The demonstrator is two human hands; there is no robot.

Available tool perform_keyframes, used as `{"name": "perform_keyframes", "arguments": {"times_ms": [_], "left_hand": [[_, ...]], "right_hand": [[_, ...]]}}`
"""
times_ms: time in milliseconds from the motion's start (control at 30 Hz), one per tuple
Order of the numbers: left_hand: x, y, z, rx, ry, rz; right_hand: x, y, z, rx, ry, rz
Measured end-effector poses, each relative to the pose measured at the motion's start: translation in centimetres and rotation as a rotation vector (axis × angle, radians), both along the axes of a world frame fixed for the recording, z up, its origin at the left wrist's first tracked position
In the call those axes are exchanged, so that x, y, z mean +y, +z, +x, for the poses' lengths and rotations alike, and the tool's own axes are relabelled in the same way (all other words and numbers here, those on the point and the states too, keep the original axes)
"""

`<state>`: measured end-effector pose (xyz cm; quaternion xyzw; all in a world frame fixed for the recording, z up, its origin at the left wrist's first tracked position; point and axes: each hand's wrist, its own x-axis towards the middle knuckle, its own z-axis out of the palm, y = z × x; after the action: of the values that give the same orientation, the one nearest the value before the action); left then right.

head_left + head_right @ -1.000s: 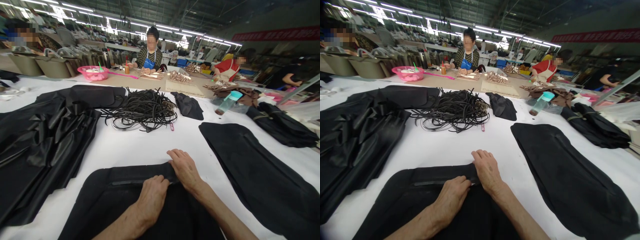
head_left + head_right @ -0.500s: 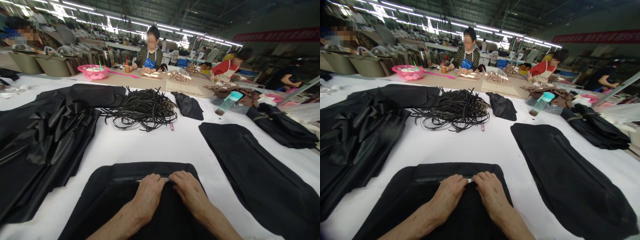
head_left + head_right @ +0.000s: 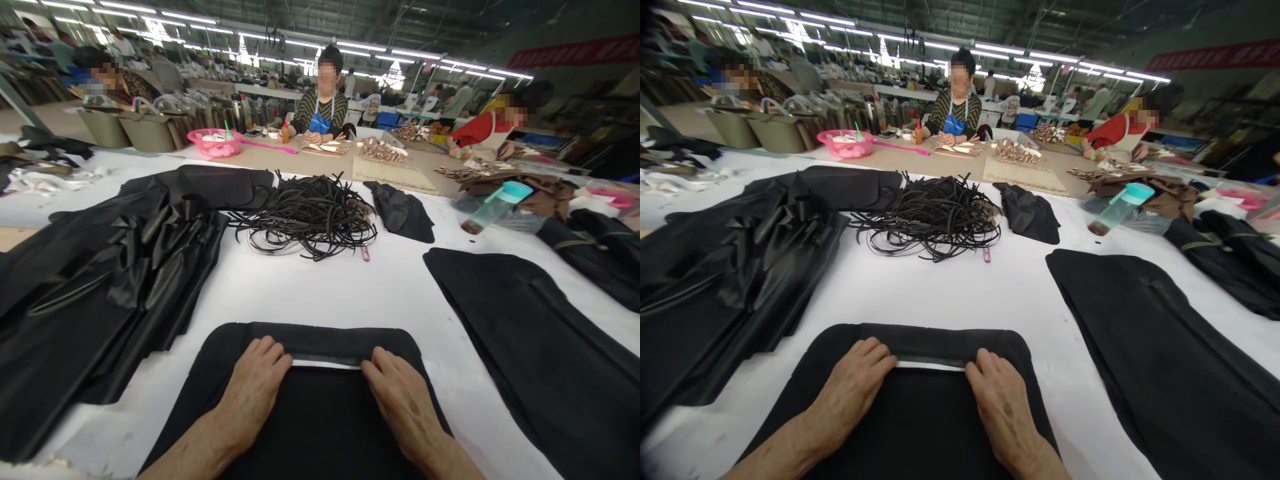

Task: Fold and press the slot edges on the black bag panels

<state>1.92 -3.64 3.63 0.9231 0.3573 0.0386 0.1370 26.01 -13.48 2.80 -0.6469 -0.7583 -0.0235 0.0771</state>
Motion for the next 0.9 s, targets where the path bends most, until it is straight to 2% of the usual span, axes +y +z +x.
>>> {"name": "perform_keyframes", "arguments": {"times_ms": [133,300,400,500,600,700,767,833,900], "left_hand": [[0.2,-0.4,-0.5,-0.042,0.056,-0.022],[0.2,-0.7,-0.4,-0.043,0.045,-0.008],[0.1,-0.9,-0.5,-0.067,0.03,-0.011],[0.0,-1.0,-0.7,-0.132,0.032,-0.029],[0.3,-0.7,-1.1,-0.31,0.106,-0.145],[1.1,0.0,-1.7,-0.563,0.257,-0.308],[1.5,0.4,-2.0,-0.654,0.323,-0.322],[1.5,0.4,-2.1,-0.648,0.287,-0.283],[1.1,-0.1,-1.8,-0.552,0.167,-0.233]], "right_hand": [[-0.5,-0.5,-0.6,0.002,-0.003,0.08],[0.9,0.6,-3.5,0.122,-0.015,0.138],[2.6,1.3,-5.8,0.195,0.065,0.091],[4.0,0.9,-7.3,0.191,0.123,0.026],[4.7,0.1,-7.9,0.133,0.126,0.003],[4.8,-0.5,-7.7,0.142,0.116,-0.005],[4.8,-0.6,-7.5,0.161,0.115,-0.02],[4.7,-0.6,-7.3,0.174,0.117,-0.035],[4.7,-0.7,-7.3,0.184,0.12,-0.039]]}}
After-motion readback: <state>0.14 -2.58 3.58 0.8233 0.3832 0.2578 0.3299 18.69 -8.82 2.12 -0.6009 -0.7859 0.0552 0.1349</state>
